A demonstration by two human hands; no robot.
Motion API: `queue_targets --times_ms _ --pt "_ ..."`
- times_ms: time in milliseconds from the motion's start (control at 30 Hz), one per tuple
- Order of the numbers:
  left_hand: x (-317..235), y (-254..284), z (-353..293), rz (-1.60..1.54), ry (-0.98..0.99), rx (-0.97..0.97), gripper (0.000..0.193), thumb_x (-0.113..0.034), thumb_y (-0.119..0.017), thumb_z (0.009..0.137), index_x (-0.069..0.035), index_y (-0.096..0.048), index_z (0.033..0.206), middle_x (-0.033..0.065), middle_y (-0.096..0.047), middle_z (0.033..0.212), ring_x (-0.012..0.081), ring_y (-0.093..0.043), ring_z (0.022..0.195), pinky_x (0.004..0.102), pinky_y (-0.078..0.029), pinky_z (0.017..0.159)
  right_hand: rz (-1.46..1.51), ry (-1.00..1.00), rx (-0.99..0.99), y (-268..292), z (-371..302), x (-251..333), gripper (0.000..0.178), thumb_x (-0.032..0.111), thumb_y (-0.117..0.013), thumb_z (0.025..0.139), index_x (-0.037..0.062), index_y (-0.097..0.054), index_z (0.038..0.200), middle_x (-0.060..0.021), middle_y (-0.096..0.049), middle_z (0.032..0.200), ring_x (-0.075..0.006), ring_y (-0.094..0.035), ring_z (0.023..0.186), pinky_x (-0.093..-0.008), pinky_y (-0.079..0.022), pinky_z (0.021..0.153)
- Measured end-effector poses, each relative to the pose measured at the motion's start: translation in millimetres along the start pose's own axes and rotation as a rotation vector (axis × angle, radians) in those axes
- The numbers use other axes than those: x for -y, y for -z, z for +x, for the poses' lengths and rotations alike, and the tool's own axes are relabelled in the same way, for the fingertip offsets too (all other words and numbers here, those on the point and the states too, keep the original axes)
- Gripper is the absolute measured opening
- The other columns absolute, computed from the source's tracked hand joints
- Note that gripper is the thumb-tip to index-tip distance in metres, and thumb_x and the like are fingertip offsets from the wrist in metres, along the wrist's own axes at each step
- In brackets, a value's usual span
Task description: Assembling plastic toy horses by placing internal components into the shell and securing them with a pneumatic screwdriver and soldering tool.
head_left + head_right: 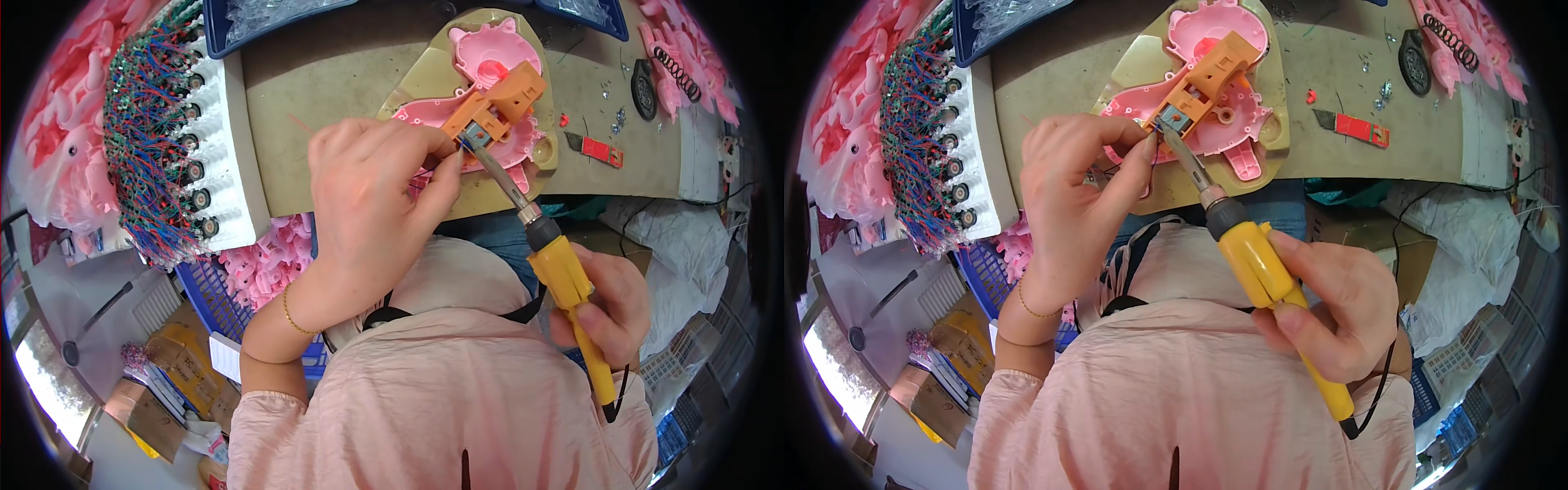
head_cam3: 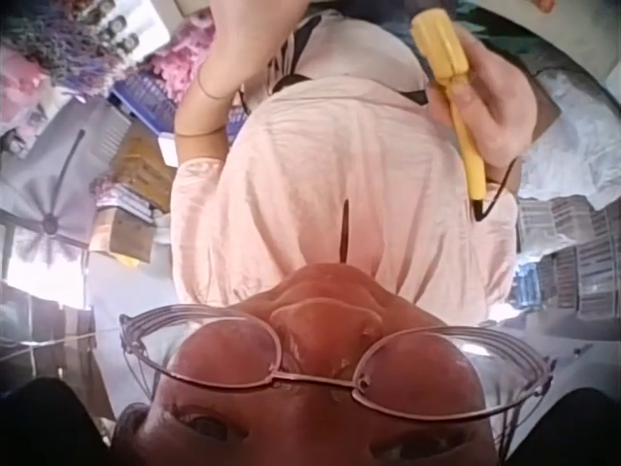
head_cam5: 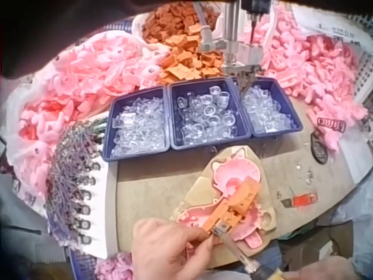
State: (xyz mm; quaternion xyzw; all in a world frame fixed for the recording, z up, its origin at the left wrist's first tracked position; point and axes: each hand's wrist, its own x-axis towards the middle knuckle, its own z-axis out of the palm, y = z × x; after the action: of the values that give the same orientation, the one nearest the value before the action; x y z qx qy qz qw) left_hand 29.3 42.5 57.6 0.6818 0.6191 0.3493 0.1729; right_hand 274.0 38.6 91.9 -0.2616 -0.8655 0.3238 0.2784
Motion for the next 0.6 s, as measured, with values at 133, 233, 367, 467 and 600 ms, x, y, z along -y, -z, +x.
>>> queue_targets --times_ms 133,233,367,467,600 --pt "1.3 2.3 0.3 0.000 0.006 0.008 0.007 -0.011 -0.067 0.073 -0.006 -0.062 0.074 0.0014 -0.060 0.070 0.0176 -0.050 0.067 0.0299 -0.036 0.069 0.558 -0.674 0.166 21.1 -0.4 11.0 0.043 0.010 -0.064 0.071 -0.0067 -0.055 0.111 -0.0205 -0.063 0.092 -0.0285 -0.062 0.070 -0.0333 -0.048 0.061" --pt "1.1 2.4 1.5 -0.010 0.001 0.005 0.007 -0.011 -0.067 0.073 -0.006 -0.062 0.073 0.0011 -0.060 0.069 0.0175 -0.050 0.066 0.0301 -0.036 0.070 0.243 -0.557 0.120 17.3 -14.9 6.8 0.046 0.017 -0.063 0.074 -0.0072 -0.052 0.112 -0.0221 -0.063 0.095 -0.0282 -0.062 0.071 -0.0330 -0.048 0.061" --pt "-0.2 4.8 1.5 0.017 -0.004 0.036 0.009 -0.011 -0.067 0.073 -0.007 -0.062 0.078 0.0014 -0.060 0.072 0.0174 -0.051 0.069 0.0304 -0.036 0.072 0.038 -0.116 -0.086 0.3 -7.5 0.0 0.052 0.021 -0.062 0.078 -0.0089 -0.048 0.118 -0.0222 -0.062 0.097 -0.0284 -0.062 0.075 -0.0307 -0.047 0.066" --pt "2.0 12.5 -3.6 0.021 0.012 -0.012 0.023 -0.011 -0.067 0.073 -0.005 -0.061 0.095 0.0050 -0.062 0.088 0.0180 -0.054 0.082 0.0319 -0.038 0.081 0.150 -0.113 -0.180 0.7 -12.7 -1.9 0.053 0.022 -0.063 0.080 -0.0064 -0.044 0.121 -0.0231 -0.059 0.103 -0.0288 -0.061 0.083 -0.0327 -0.046 0.072" --pt "27.5 20.6 -23.4 -0.603 0.353 -0.328 0.042 -0.011 -0.067 0.073 -0.004 -0.054 0.112 0.0103 -0.055 0.111 0.0230 -0.051 0.099 0.0327 -0.036 0.088 0.386 -0.479 -0.152 14.1 -35.1 4.8 0.053 0.027 -0.061 0.087 0.0053 -0.036 0.128 -0.0288 -0.047 0.121 -0.0346 -0.054 0.107 -0.0432 -0.043 0.091"
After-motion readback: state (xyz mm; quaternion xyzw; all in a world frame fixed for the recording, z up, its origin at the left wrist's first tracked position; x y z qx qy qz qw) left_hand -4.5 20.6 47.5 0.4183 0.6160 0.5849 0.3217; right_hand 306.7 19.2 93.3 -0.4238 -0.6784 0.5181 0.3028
